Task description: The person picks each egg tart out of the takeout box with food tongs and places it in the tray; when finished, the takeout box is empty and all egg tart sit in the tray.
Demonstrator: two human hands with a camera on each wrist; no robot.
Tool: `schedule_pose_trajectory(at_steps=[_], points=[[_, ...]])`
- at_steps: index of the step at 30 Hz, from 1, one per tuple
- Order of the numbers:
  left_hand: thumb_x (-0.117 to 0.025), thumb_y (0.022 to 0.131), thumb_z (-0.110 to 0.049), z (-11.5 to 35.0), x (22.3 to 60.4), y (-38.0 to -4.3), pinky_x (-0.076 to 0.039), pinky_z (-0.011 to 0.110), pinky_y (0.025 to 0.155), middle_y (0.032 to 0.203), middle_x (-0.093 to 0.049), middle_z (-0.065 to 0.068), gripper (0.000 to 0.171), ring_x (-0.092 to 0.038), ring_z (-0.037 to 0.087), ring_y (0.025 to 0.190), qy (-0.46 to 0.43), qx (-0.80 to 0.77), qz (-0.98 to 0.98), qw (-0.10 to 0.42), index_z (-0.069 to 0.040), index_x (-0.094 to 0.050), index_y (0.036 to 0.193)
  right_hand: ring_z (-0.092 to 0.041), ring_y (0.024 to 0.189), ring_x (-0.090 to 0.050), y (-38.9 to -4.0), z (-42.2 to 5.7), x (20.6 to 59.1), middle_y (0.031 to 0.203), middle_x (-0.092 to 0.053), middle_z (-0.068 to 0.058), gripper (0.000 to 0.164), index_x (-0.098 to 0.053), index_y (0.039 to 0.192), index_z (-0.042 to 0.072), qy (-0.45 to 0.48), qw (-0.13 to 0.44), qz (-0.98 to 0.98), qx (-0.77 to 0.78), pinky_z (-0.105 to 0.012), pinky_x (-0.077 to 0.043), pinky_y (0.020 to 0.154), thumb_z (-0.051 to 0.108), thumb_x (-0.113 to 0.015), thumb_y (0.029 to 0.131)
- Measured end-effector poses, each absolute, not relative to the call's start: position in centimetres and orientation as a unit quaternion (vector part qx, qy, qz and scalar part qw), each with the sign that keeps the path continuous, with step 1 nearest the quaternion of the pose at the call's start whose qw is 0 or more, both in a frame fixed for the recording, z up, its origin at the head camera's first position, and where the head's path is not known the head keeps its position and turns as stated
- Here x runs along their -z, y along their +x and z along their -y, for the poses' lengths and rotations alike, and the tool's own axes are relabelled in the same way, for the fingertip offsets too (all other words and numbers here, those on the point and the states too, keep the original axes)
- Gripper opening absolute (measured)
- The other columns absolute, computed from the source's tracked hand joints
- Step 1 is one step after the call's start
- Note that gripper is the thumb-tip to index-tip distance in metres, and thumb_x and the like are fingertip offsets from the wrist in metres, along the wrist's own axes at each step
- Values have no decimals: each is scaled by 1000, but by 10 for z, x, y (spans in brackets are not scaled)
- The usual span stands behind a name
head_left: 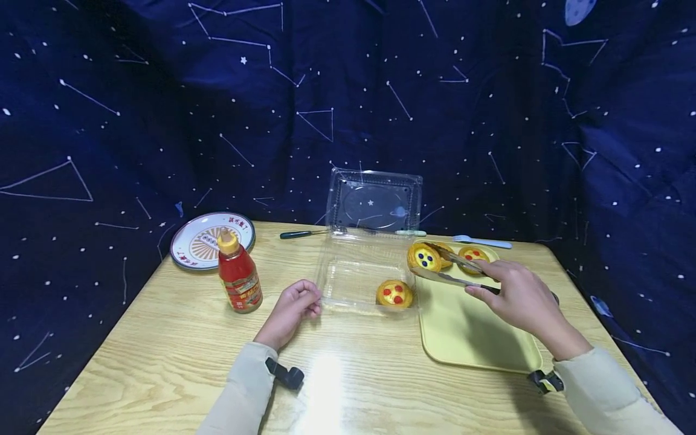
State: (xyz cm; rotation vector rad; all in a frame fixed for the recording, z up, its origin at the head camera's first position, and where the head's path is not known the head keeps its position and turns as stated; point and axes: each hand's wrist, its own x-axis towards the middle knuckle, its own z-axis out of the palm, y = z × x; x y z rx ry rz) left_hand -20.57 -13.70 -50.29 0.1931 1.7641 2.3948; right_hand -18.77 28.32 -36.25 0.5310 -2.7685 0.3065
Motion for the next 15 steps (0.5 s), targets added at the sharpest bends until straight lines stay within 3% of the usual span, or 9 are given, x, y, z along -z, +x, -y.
schedule_pose_trajectory(at_steps=[4,11,15], points=[[-59,97,-7,136,503,-206,-50,21,60,80,-60,9,9,-59,14,68,67,-800,-591,82,0,-53,97,-43,107,-60,-186,-298,365,118,-65,-21,63,-64,130,7,171,159,967,-101,-62,-47,74,47,-76,83],[-57,98,-4,136,503,-206,-51,21,60,80,-60,7,4,-59,13,69,69,-795,-597,80,-3,-53,98,-48,109,-58,-186,-314,374,121,-64,-25,63,-64,127,-1,166,160,967,-108,-64,-45,84,43,-78,83],[-58,98,-5,136,503,-206,-50,21,60,79,-61,7,5,-59,13,68,69,-798,-593,81,-3,-53,97,-49,109,-57,-185,-320,380,123,-62,-27,67,-62,128,-2,149,136,974,-104,-65,-46,80,48,-75,85]])
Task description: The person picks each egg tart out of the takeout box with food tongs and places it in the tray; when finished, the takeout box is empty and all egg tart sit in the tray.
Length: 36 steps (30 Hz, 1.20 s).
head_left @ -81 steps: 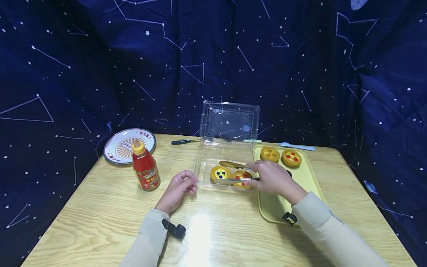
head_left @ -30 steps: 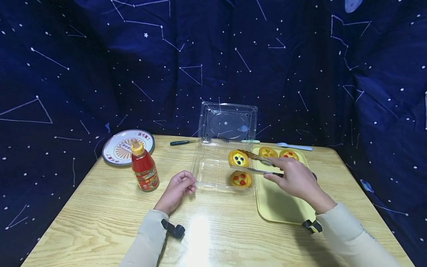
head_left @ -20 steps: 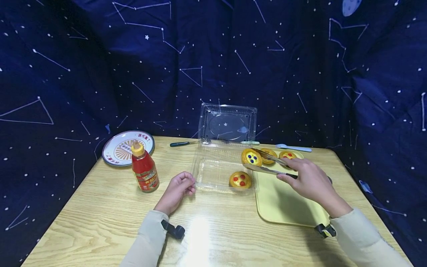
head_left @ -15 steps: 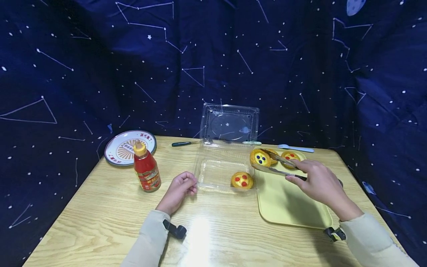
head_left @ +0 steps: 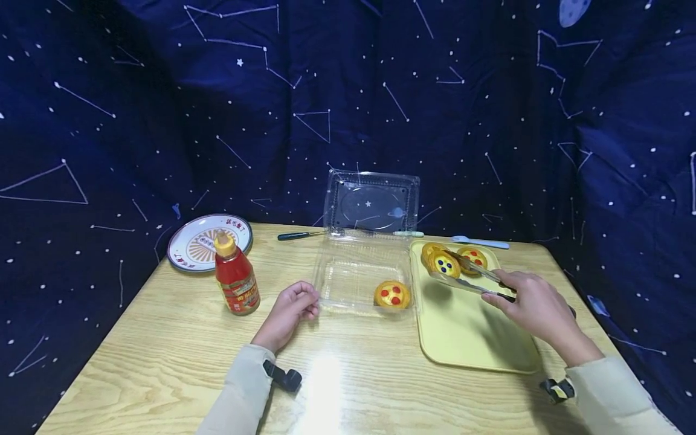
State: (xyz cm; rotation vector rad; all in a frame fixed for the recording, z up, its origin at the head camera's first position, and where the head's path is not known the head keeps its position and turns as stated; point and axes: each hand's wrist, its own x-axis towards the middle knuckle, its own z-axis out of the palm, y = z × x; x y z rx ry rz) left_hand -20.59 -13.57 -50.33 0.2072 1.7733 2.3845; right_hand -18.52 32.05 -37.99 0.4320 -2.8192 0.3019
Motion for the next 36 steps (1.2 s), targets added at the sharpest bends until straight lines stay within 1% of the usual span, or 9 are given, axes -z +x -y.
schedule_pose_trajectory(at_steps=[3,6,10,14,19,22,27,31,36], points=[[-58,97,-5,136,504,-206,-50,21,60,79,-61,7,5,-59,13,68,66,-801,-590,83,-4,-53,96,-49,108,-58,-185,-323,385,123,-62,-27,70,-62,129,-1,139,120,978,-102,-65,-47,77,52,-73,85],[-58,97,-5,136,504,-206,-50,21,60,80,-60,9,5,-59,14,68,66,-801,-589,82,-4,-54,95,-50,108,-58,-188,-325,389,121,-63,-27,69,-61,129,-2,138,109,979,-101,-65,-47,79,50,-74,85],[-59,97,-6,137,502,-207,-50,21,60,82,-60,9,8,-59,14,69,70,-801,-589,82,-1,-52,98,-50,108,-58,-193,-327,396,119,-64,-27,68,-61,128,-5,141,99,980,-100,-65,-46,82,44,-76,85],[-59,97,-7,137,500,-208,-50,21,61,82,-60,9,13,-60,13,69,68,-801,-589,83,2,-52,99,-49,106,-59,-197,-328,402,117,-65,-26,67,-61,128,-5,143,89,981,-93,-64,-48,80,44,-76,85],[-59,97,-6,136,500,-207,-50,21,60,82,-61,9,9,-60,13,69,63,-800,-590,83,1,-52,99,-50,106,-59,-200,-328,408,117,-65,-26,68,-61,128,-5,142,70,984,-87,-63,-48,78,47,-74,86],[-56,97,-2,135,500,-207,-50,21,60,82,-61,10,2,-60,13,69,62,-800,-590,83,-2,-53,98,-50,105,-59,-200,-329,411,116,-66,-25,67,-61,128,-4,140,67,984,-83,-63,-48,77,46,-74,86],[-55,98,-2,135,501,-207,-50,21,60,82,-60,10,2,-59,13,69,62,-801,-589,84,-2,-53,98,-50,103,-60,-201,-329,414,116,-65,-26,66,-61,128,-6,138,61,985,-80,-63,-49,74,43,-74,86],[-59,97,-6,136,502,-207,-50,21,60,83,-60,11,12,-59,14,69,63,-801,-590,85,3,-51,100,-50,102,-60,-201,-328,417,114,-66,-27,67,-59,129,-6,136,53,986,-84,-61,-49,73,44,-74,86],[-60,97,-7,137,503,-206,-51,21,60,82,-60,11,13,-60,14,69,61,-799,-592,85,2,-52,100,-48,100,-61,-197,-328,416,109,-66,-27,69,-59,130,-5,136,49,985,-90,-60,-50,71,48,-72,87]])
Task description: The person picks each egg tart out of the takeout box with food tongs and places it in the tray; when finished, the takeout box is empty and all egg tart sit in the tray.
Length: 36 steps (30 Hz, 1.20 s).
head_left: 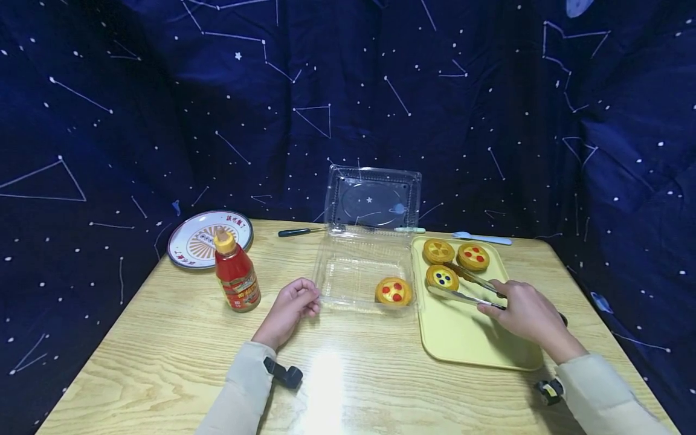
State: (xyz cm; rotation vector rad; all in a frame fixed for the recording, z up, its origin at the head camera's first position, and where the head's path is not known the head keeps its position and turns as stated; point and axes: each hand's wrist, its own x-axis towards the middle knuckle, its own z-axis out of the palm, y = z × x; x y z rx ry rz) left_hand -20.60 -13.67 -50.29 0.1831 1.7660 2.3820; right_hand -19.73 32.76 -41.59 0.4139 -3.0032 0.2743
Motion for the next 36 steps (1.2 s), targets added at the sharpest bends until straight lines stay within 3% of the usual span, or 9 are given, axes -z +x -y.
schedule_pose_trajectory(at_steps=[12,19,36], points=[[-60,97,-7,138,502,-206,-51,21,61,82,-60,10,12,-60,14,70,61,-797,-596,82,2,-52,100,-52,111,-54,-181,-326,394,118,-62,-31,80,-54,135,-7,125,58,983,-122,-68,-45,82,55,-70,86],[-59,97,-6,139,503,-206,-51,21,61,81,-60,9,12,-60,14,70,63,-797,-595,81,3,-52,101,-48,104,-60,-181,-310,385,116,-64,-28,75,-57,132,-6,168,85,974,-129,-63,-48,80,49,-74,85],[-58,97,-4,136,505,-206,-50,21,60,81,-59,10,6,-59,14,69,68,-803,-586,82,-1,-53,96,-44,113,-58,-189,-268,378,125,-62,-24,65,-60,132,-1,224,85,962,-132,-61,-46,91,43,-75,86]])
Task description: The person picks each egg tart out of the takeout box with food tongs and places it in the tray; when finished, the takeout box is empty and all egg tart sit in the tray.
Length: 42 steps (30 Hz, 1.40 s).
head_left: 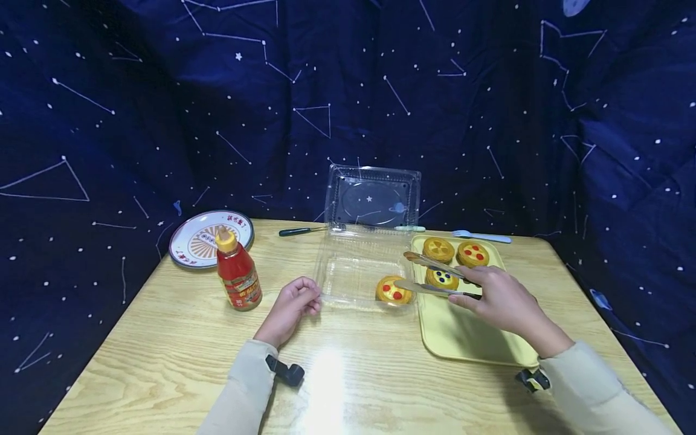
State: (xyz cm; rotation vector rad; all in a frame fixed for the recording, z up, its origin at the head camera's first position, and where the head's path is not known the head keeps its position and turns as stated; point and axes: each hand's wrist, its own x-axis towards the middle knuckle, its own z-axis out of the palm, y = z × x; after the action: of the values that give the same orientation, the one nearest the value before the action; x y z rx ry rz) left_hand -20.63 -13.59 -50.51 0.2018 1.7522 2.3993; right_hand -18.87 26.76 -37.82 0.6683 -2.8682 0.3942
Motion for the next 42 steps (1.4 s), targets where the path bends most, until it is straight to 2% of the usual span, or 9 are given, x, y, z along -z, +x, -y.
schedule_pose_trajectory(at_steps=[7,14,18,22,28,35,42], points=[[-58,96,-4,136,505,-206,-50,21,60,80,-60,9,6,-58,15,69,68,-804,-585,83,-1,-53,96,-43,113,-58,-187,-257,382,121,-64,-23,63,-62,131,3,222,75,964,-129,-62,-47,88,41,-77,84],[-59,96,-5,137,506,-205,-50,21,60,80,-60,9,9,-58,15,69,62,-804,-585,84,0,-52,97,-35,100,-64,-189,-248,386,109,-69,-17,59,-64,129,4,244,81,958,-127,-56,-51,80,38,-79,83],[-58,97,-4,137,506,-206,-50,21,60,79,-59,8,5,-58,14,69,61,-802,-589,79,-3,-53,95,-32,96,-64,-193,-243,388,105,-70,-14,57,-65,127,5,259,84,955,-119,-53,-52,79,39,-79,83],[-57,96,-2,136,505,-207,-50,21,60,80,-60,11,6,-58,14,68,60,-803,-588,75,-6,-54,93,-34,99,-65,-195,-238,388,109,-70,-15,57,-65,127,6,263,80,955,-111,-53,-52,80,40,-79,83],[-57,95,-3,134,503,-207,-50,22,60,80,-59,11,5,-58,15,68,67,-802,-588,82,-1,-52,96,-34,99,-65,-195,-235,390,111,-70,-15,58,-65,127,6,262,78,956,-104,-52,-53,75,38,-81,81],[-56,97,-2,135,503,-208,-50,21,61,79,-60,9,4,-58,14,69,67,-797,-595,81,-4,-53,94,-34,101,-65,-199,-230,390,113,-69,-14,61,-65,127,4,267,70,956,-99,-53,-53,77,41,-80,81],[-58,95,-4,136,502,-206,-50,22,61,81,-59,12,9,-58,15,69,65,-800,-590,83,1,-51,97,-33,96,-64,-204,-227,388,112,-69,-16,62,-64,127,4,272,60,957,-78,-51,-53,74,41,-81,80]])
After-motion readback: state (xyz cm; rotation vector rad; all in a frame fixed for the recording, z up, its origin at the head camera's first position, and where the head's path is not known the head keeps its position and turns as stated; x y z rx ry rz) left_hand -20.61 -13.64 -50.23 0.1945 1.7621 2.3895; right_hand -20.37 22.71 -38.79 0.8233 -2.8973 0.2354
